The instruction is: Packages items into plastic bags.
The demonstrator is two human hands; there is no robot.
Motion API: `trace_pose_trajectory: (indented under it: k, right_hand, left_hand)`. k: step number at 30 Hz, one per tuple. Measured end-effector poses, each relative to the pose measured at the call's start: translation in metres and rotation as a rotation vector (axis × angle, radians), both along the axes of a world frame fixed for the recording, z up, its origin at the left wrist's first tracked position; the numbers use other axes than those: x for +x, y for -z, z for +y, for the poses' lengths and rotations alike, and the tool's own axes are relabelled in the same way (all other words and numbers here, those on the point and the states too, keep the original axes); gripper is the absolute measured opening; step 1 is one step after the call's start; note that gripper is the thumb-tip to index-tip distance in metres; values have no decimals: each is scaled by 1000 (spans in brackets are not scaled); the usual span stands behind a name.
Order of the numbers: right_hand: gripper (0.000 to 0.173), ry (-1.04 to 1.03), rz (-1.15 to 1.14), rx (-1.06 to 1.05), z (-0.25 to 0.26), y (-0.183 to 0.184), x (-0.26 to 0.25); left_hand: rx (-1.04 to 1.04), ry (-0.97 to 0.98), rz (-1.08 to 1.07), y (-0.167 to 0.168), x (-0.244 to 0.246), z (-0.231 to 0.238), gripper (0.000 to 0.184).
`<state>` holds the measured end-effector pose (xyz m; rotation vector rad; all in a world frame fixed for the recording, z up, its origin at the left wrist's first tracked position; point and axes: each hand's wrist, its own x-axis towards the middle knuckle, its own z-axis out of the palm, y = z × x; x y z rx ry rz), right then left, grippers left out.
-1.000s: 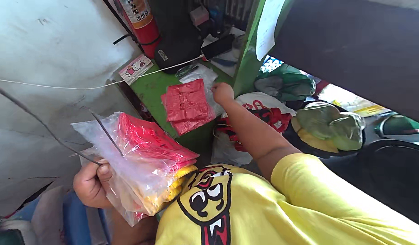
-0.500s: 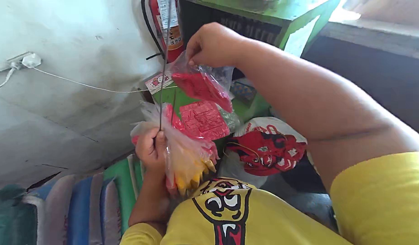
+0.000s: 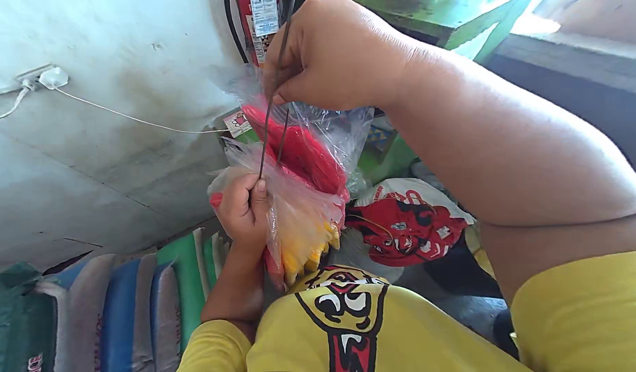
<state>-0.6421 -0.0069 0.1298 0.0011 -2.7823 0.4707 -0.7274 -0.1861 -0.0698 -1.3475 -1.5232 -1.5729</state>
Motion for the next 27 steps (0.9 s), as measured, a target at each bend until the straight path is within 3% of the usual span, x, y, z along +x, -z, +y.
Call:
trace_pose_trajectory:
  k: [6, 13, 21, 25, 27]
  right_hand:
    - [5, -10, 4, -87, -5, 3, 6]
    - [18, -6, 30, -282, -2, 3, 8]
    - [6, 24, 224, -129, -32, 37, 12]
    - [7, -117, 105, -154, -53, 70, 10]
    - [9, -235, 36, -317, -45, 71, 12]
  left_hand:
    - [7, -10, 2, 0, 2, -3, 19]
    - [4, 9, -45, 2, 5, -6, 16]
    - [44, -18, -114, 3, 11, -4, 16]
    - [102, 38, -129, 1, 10, -1, 13]
    - [116, 67, -104, 1, 8, -4, 12]
